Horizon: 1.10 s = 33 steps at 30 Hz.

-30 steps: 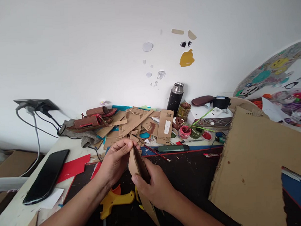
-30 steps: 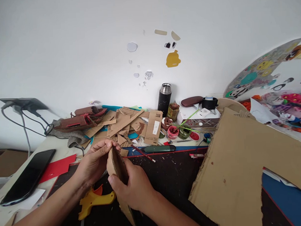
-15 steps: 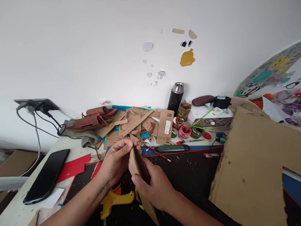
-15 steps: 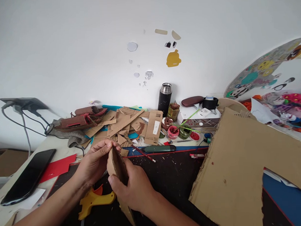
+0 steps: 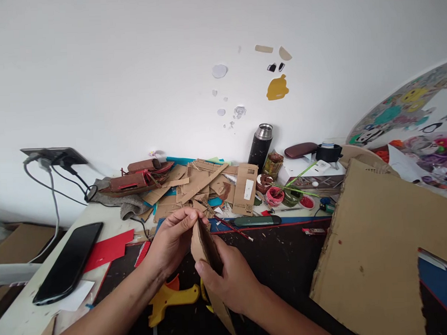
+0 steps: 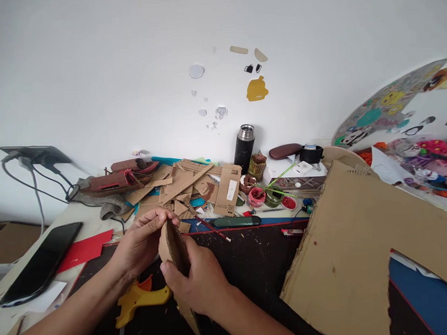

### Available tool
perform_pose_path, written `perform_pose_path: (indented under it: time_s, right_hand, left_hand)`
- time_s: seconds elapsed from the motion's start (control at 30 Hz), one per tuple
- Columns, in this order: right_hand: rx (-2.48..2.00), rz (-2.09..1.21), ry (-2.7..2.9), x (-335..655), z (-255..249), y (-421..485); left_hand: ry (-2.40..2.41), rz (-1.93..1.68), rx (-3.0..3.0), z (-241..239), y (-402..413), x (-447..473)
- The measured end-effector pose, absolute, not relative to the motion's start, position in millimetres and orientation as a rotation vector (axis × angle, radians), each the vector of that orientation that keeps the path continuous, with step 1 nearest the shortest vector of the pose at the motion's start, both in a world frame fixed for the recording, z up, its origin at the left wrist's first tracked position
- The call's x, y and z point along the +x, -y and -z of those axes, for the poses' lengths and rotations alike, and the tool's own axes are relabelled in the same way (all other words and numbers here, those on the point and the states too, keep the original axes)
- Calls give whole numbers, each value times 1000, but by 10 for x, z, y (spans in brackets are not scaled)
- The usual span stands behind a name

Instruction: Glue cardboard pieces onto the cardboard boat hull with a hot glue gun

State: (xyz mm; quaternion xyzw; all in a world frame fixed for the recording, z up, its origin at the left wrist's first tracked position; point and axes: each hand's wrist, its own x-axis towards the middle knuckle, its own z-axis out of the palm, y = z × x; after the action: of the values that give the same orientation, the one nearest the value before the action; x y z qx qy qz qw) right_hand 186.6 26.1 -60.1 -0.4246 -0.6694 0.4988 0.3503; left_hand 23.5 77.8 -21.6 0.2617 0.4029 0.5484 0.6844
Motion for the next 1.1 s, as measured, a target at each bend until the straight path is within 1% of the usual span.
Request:
perform_pose_path:
  time_s: [1.1]
  right_hand:
    - [-1163,-1255,1798,1862,647,-253]
  left_hand:
    - [-882,-1209,534,213,-775,247]
